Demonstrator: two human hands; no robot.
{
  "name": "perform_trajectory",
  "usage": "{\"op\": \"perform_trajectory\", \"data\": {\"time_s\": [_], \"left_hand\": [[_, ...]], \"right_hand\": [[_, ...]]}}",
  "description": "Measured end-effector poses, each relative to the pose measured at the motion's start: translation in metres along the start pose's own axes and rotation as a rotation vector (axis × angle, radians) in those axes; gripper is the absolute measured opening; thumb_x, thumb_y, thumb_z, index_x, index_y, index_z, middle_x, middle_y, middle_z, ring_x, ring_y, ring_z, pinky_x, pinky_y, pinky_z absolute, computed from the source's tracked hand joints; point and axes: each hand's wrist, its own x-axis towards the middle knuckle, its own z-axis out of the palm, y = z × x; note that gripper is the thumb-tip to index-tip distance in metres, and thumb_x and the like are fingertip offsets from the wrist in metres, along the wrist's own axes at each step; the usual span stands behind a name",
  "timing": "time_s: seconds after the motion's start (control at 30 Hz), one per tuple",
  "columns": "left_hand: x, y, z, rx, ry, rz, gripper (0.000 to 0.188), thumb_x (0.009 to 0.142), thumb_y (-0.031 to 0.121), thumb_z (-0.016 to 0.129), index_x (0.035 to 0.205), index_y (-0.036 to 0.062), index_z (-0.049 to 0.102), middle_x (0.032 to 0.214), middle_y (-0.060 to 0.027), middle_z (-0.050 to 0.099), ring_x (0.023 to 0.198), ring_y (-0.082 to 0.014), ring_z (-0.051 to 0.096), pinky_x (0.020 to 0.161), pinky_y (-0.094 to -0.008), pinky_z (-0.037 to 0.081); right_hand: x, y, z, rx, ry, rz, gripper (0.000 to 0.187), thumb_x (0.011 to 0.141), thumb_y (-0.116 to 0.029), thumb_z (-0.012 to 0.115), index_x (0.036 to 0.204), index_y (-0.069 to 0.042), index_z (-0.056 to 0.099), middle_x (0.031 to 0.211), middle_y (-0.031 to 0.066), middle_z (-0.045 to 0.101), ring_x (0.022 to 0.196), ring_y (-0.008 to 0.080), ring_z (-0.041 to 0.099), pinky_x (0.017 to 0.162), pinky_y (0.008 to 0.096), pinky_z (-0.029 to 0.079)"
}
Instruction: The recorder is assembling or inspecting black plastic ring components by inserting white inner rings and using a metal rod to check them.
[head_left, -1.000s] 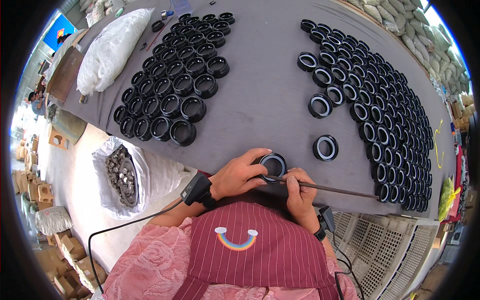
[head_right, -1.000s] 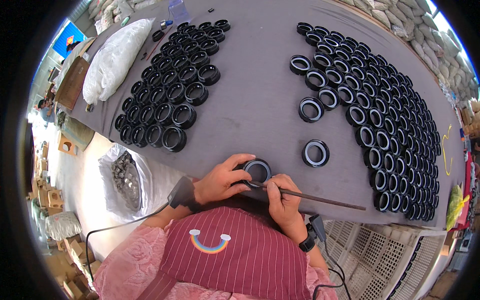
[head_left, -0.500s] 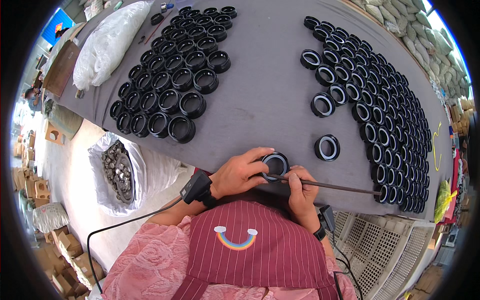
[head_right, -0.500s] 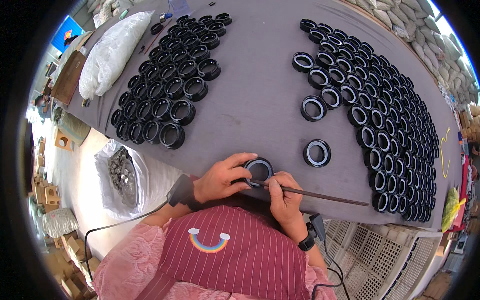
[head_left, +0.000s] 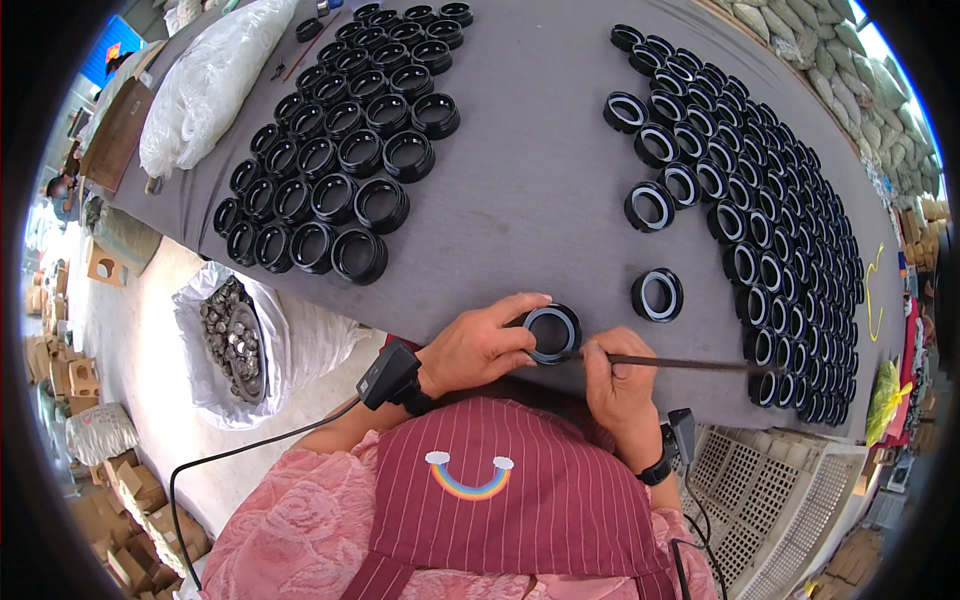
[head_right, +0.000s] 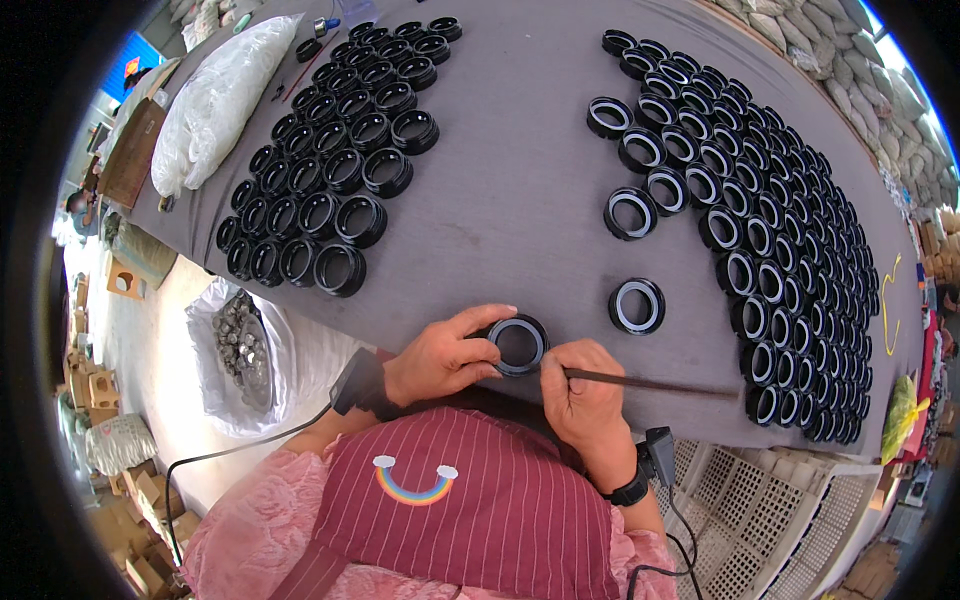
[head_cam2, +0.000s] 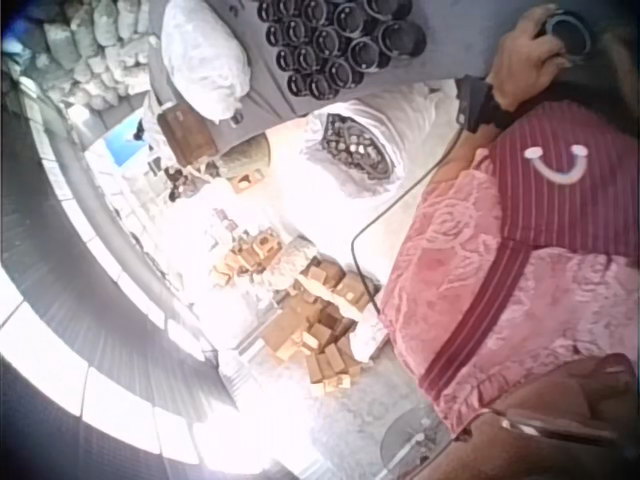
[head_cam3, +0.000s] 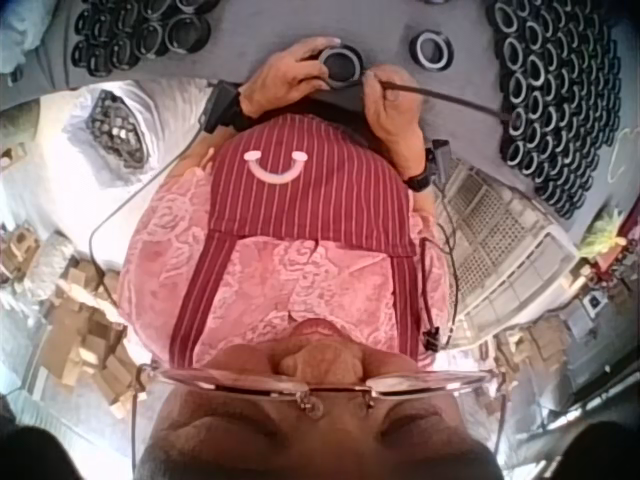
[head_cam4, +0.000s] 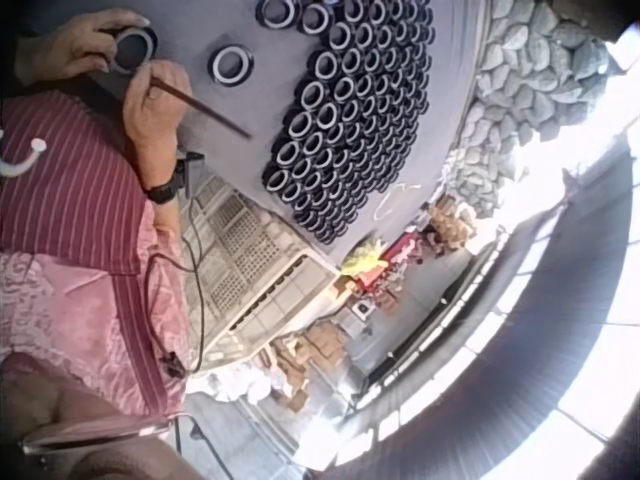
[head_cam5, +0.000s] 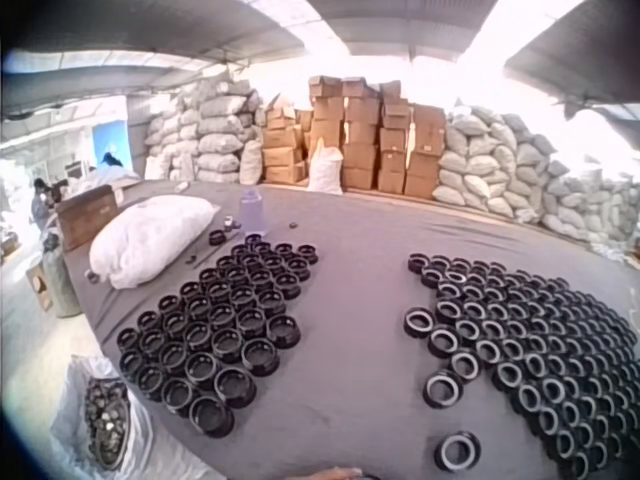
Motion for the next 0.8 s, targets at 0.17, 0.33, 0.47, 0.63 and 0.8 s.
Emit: {"op": "perform_trajectory", "data": {"time_s": [0.17,0.33,0.47,0.63,0.8], "left_hand": [[0.000,0.000,0.000,-0.019,-0.006,-0.010,0.019,0.078,0.012,0.077,0.087,0.0030,0.063,0.139,-0.0202,0.054,0.114,-0.0380,0.063,0.089,-0.0413,0.056],[0.000,-0.005,0.000,-0.054,-0.029,-0.027,0.021,0.078,0.012,0.078,0.090,0.0037,0.062,0.139,-0.0197,0.054,0.114,-0.0376,0.063,0.089,-0.0413,0.055],[0.000,-0.007,-0.004,-0.131,-0.014,-0.124,0.035,0.080,0.013,0.079,0.108,0.0026,0.059,0.141,-0.0224,0.054,0.124,-0.0394,0.058,0.100,-0.0426,0.051],[-0.003,0.000,-0.006,-0.156,0.011,-0.201,0.054,0.081,0.013,0.078,0.125,0.0023,0.047,0.141,-0.0199,0.055,0.127,-0.0401,0.055,0.103,-0.0440,0.048],[-0.004,0.000,0.006,-0.125,0.018,-0.153,0.055,0.080,0.014,0.078,0.126,0.0027,0.049,0.142,-0.0177,0.055,0.127,-0.0381,0.055,0.104,-0.0435,0.047]], "right_hand": [[0.010,0.002,0.000,-0.203,0.093,-0.095,0.006,0.085,0.002,0.066,0.084,-0.003,0.063,0.079,0.0121,0.067,0.066,0.0319,0.062,0.061,0.0407,0.048],[0.006,-0.003,0.017,-0.116,0.065,-0.054,0.008,0.084,0.001,0.067,0.092,-0.002,0.067,0.086,0.0123,0.070,0.077,0.0317,0.067,0.076,0.0417,0.055],[0.002,0.002,0.027,0.115,0.017,-0.050,0.004,0.087,-0.002,0.065,0.089,-0.004,0.067,0.085,0.0107,0.070,0.079,0.0308,0.067,0.097,0.0537,0.051],[0.004,0.006,0.027,0.183,-0.016,-0.052,0.009,0.089,0.000,0.058,0.084,0.000,0.065,0.077,0.0103,0.066,0.068,0.0228,0.060,0.074,0.0359,0.051],[-0.010,0.016,0.021,0.212,-0.012,0.054,0.018,0.092,-0.003,0.053,0.076,0.000,0.061,0.070,0.0067,0.058,0.066,0.0147,0.055,0.063,0.0305,0.045]]}}
